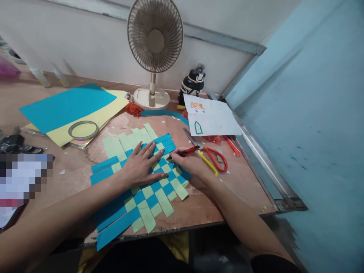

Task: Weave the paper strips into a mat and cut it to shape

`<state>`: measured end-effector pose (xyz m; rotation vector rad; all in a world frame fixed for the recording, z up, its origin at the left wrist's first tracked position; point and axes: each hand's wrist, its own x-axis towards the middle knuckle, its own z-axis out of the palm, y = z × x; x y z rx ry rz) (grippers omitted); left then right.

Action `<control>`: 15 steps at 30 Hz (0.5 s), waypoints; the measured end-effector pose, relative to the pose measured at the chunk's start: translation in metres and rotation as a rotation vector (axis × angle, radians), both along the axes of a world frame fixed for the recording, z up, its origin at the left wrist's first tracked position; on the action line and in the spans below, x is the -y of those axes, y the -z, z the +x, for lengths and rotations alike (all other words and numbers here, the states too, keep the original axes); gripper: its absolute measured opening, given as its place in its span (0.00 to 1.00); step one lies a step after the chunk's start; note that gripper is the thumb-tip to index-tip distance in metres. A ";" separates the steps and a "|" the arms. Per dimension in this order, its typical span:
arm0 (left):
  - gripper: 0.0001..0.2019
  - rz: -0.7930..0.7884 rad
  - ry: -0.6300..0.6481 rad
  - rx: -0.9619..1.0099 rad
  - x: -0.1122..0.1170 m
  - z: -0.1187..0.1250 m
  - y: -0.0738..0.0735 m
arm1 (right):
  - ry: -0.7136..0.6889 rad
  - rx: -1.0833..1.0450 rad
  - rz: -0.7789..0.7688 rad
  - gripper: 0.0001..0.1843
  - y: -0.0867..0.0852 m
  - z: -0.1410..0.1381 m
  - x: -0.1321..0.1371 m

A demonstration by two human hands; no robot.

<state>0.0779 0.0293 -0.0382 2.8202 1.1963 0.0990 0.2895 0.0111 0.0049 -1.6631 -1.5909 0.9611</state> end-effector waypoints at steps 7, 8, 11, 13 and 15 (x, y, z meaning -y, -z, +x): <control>0.43 0.025 -0.198 -0.032 -0.003 -0.003 -0.001 | 0.260 -0.292 0.251 0.15 -0.013 0.012 -0.003; 0.43 0.022 -0.229 -0.026 -0.004 -0.003 0.000 | 0.223 -0.289 0.252 0.17 -0.012 0.012 -0.001; 0.42 0.005 -0.274 -0.008 -0.006 -0.006 0.003 | -0.030 -0.103 0.307 0.20 -0.007 0.006 0.008; 0.41 0.017 -0.277 -0.008 -0.007 -0.008 0.004 | -0.227 0.099 0.327 0.22 0.001 -0.001 0.011; 0.41 0.056 -0.258 -0.023 -0.007 -0.013 0.005 | -0.345 0.297 0.295 0.25 0.012 -0.008 0.011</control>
